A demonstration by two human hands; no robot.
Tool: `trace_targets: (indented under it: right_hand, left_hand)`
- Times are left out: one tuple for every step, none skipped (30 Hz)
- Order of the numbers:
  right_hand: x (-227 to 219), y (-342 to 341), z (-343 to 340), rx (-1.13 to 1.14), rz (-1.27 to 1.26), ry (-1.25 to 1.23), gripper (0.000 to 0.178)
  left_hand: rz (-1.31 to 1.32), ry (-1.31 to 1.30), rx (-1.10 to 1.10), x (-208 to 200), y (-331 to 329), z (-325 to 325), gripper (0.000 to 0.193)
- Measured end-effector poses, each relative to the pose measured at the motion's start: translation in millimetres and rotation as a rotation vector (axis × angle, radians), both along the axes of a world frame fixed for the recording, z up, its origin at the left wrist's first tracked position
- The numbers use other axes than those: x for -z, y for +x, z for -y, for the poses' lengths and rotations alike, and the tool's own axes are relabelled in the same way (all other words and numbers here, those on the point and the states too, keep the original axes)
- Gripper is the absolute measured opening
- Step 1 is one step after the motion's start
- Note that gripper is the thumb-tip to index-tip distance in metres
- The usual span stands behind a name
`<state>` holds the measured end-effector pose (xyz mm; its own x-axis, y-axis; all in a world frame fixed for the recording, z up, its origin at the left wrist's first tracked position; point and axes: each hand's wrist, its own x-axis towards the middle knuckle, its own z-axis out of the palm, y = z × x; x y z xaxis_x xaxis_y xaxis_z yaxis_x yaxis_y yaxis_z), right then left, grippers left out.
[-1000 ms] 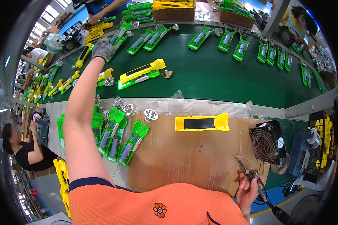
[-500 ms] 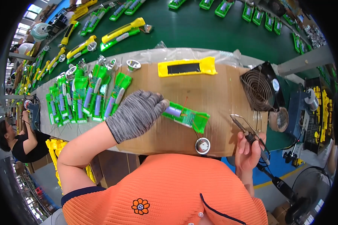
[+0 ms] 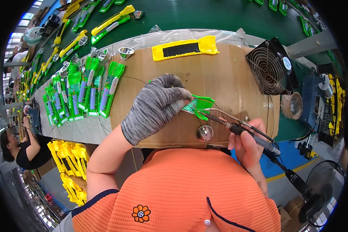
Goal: Assemble portable flashlights by soldering electronic components into plastic casings.
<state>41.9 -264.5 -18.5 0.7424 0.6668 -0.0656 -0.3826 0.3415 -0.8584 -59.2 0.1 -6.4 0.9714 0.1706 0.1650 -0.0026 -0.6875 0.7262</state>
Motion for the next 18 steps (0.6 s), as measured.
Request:
trace_targets:
  right_hand:
    - [-0.4, 0.0, -1.7, 0.013, -0.010, -0.041, 0.023]
    - [-0.3, 0.7, -2.5, 0.022, -0.020, -0.083, 0.022]
    - [2.8, 3.0, -1.9, -0.005, -0.003, -0.066, 0.019]
    - [3.8, 4.6, -2.0, -0.002, -0.011, -0.071, 0.019]
    - [5.4, 6.5, -3.1, -0.027, -0.006, -0.091, 0.019]
    - [6.4, 8.3, -4.3, -0.052, -0.001, -0.111, 0.018]
    - [1.8, 8.1, -10.0, -0.031, 0.000, -0.132, 0.017]
    - [0.0, 9.4, -12.4, -0.030, -0.005, -0.136, 0.017]
    - [-1.0, 10.6, -14.1, -0.034, -0.019, -0.134, 0.017]
    - [-1.1, 11.6, -15.1, -0.038, -0.033, -0.133, 0.018]
    - [0.2, 12.3, -15.7, -0.037, -0.036, -0.137, 0.018]
    - [1.5, 13.0, -16.0, -0.048, -0.034, -0.139, 0.018]
    - [2.7, 13.5, -16.4, -0.059, -0.031, -0.142, 0.019]
    - [2.2, 13.4, -16.7, -0.062, -0.034, -0.143, 0.019]
    - [1.1, 13.3, -17.1, -0.067, -0.023, -0.157, 0.018]
    - [-0.1, 13.2, -17.4, -0.072, -0.012, -0.171, 0.018]
    - [-0.9, 13.2, -17.5, -0.072, -0.013, -0.174, 0.018]
    - [-1.7, 13.2, -17.6, -0.082, -0.007, -0.193, 0.018]
  left_hand:
    - [-0.008, -0.003, 0.005, -0.2, -1.0, -1.5, 0.014]
    - [-0.002, -0.006, 0.016, -2.0, -1.8, -1.9, 0.015]
    - [0.005, -0.010, 0.026, -3.5, -1.8, -1.7, 0.016]
    - [-0.003, -0.015, 0.029, -4.3, -1.5, -0.6, 0.016]
    - [0.007, 0.013, 0.022, -4.4, -1.5, 0.3, 0.016]
    - [0.017, 0.041, 0.015, -4.9, -1.2, 1.2, 0.019]
    - [0.010, 0.038, 0.014, -6.6, 0.0, 2.3, 0.019]
    - [-0.005, 0.091, 0.016, -9.2, 2.5, 3.1, 0.020]
    - [-0.019, 0.144, 0.018, -11.1, 4.4, 3.8, 0.021]
    - [-0.023, 0.141, 0.020, -11.8, 5.3, 4.3, 0.021]
    - [-0.024, 0.163, 0.026, -11.1, 5.8, 4.5, 0.022]
    - [-0.025, 0.184, 0.033, -10.7, 6.5, 4.9, 0.023]
    - [-0.027, 0.180, 0.034, -10.8, 7.6, 5.5, 0.023]
    - [-0.048, 0.197, 0.029, -12.9, 7.6, 7.1, 0.018]
    - [-0.069, 0.213, 0.025, -15.1, 7.6, 8.5, 0.014]
    - [-0.072, 0.212, 0.022, -17.4, 7.2, 9.7, 0.014]
    - [-0.084, 0.231, 0.021, -18.7, 7.9, 10.3, 0.017]
    - [-0.097, 0.251, 0.020, -19.7, 8.5, 10.8, 0.020]
